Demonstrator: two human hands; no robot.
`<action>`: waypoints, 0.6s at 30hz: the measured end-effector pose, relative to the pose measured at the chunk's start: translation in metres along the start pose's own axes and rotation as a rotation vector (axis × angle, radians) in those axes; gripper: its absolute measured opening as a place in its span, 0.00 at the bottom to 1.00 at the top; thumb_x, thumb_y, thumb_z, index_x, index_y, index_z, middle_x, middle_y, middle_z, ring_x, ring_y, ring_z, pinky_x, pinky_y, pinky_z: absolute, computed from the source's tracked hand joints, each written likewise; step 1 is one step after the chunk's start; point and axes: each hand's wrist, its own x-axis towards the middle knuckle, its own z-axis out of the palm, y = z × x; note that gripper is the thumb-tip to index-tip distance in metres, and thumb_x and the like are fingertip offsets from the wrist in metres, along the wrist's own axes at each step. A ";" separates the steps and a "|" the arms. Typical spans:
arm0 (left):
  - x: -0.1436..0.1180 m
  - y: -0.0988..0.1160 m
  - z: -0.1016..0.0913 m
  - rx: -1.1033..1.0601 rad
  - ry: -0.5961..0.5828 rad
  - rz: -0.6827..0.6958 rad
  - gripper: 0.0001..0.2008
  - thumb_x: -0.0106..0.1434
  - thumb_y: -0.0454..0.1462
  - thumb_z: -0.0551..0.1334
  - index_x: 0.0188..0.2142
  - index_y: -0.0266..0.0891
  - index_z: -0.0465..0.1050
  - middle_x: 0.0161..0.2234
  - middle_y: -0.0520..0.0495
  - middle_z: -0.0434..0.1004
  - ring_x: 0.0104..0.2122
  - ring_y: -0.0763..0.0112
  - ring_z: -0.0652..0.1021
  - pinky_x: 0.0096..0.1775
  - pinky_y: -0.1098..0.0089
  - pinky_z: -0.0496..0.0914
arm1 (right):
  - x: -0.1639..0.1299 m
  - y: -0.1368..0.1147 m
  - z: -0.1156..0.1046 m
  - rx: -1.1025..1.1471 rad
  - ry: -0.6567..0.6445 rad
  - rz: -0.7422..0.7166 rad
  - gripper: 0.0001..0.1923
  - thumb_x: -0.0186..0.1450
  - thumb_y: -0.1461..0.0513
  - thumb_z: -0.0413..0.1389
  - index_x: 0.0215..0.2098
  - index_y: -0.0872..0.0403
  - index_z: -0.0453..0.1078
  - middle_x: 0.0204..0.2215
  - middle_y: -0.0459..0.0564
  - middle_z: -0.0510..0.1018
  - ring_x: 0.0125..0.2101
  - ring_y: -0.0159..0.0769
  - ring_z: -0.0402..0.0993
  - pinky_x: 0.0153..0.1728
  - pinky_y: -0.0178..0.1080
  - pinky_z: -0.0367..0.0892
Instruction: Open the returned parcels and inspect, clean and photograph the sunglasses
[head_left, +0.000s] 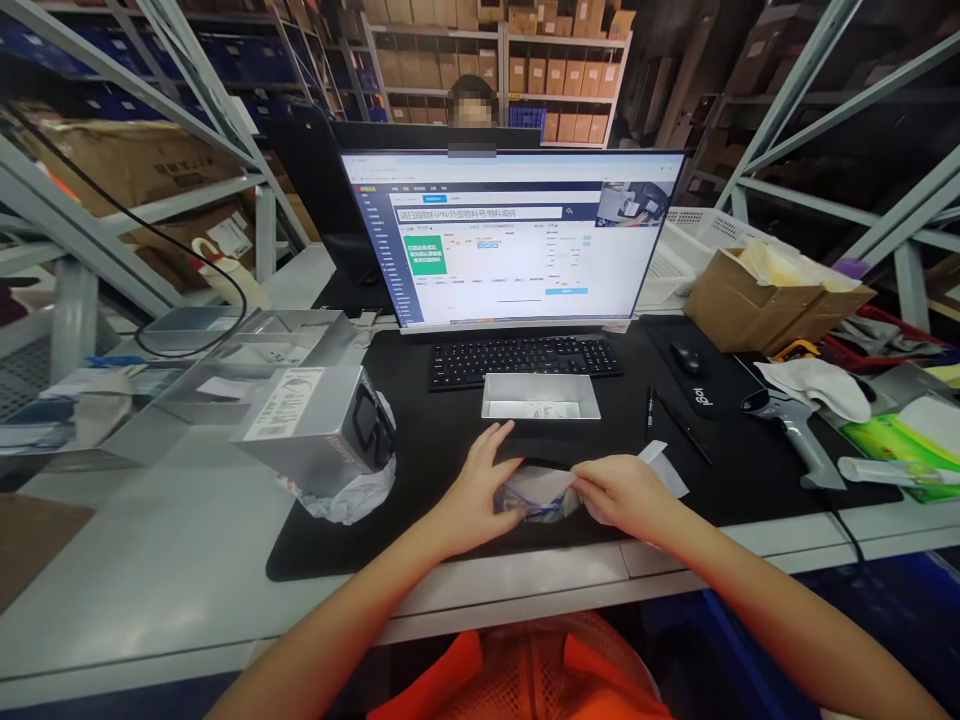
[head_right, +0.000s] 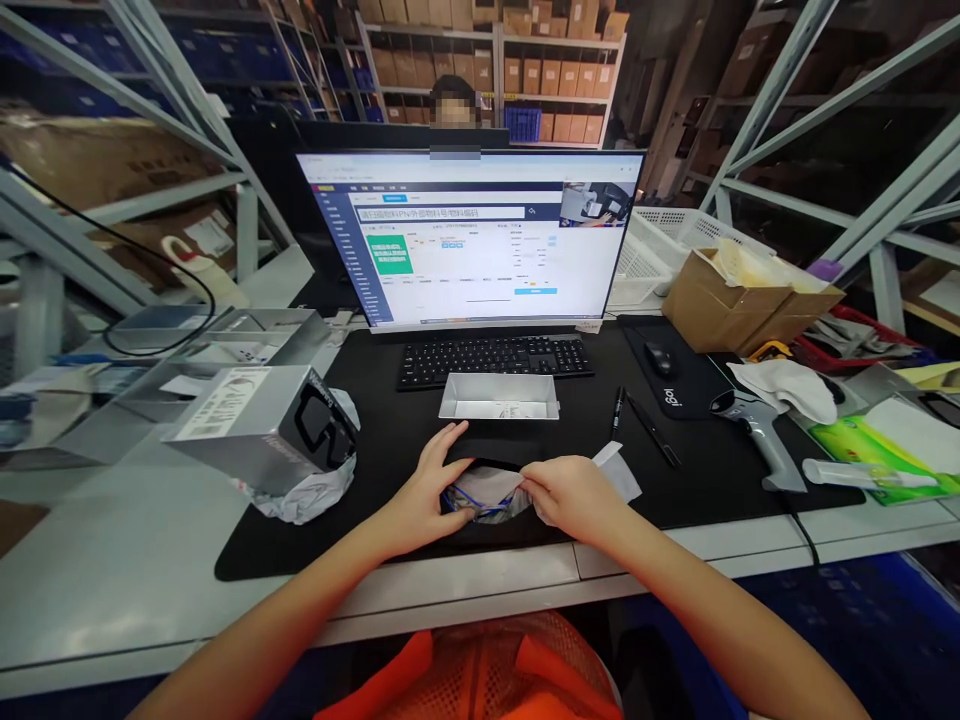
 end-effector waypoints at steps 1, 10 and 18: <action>-0.001 -0.001 0.001 -0.001 0.007 -0.002 0.26 0.57 0.37 0.69 0.55 0.38 0.71 0.73 0.35 0.41 0.72 0.44 0.47 0.67 0.42 0.55 | -0.001 0.002 0.000 0.072 0.026 0.000 0.18 0.73 0.56 0.47 0.35 0.53 0.77 0.30 0.51 0.82 0.31 0.38 0.77 0.32 0.36 0.60; -0.003 -0.002 0.003 -0.056 0.037 -0.093 0.30 0.52 0.40 0.74 0.54 0.38 0.72 0.73 0.34 0.38 0.71 0.41 0.50 0.67 0.45 0.57 | -0.014 0.041 0.005 0.762 0.348 0.249 0.20 0.63 0.46 0.59 0.33 0.54 0.77 0.32 0.52 0.82 0.35 0.44 0.79 0.39 0.41 0.72; -0.005 -0.009 0.006 -0.090 0.039 -0.065 0.26 0.62 0.48 0.67 0.57 0.40 0.72 0.73 0.34 0.39 0.71 0.44 0.50 0.66 0.44 0.57 | -0.047 0.090 -0.014 1.090 0.970 0.433 0.19 0.53 0.49 0.67 0.34 0.50 0.72 0.27 0.48 0.79 0.25 0.37 0.74 0.29 0.39 0.70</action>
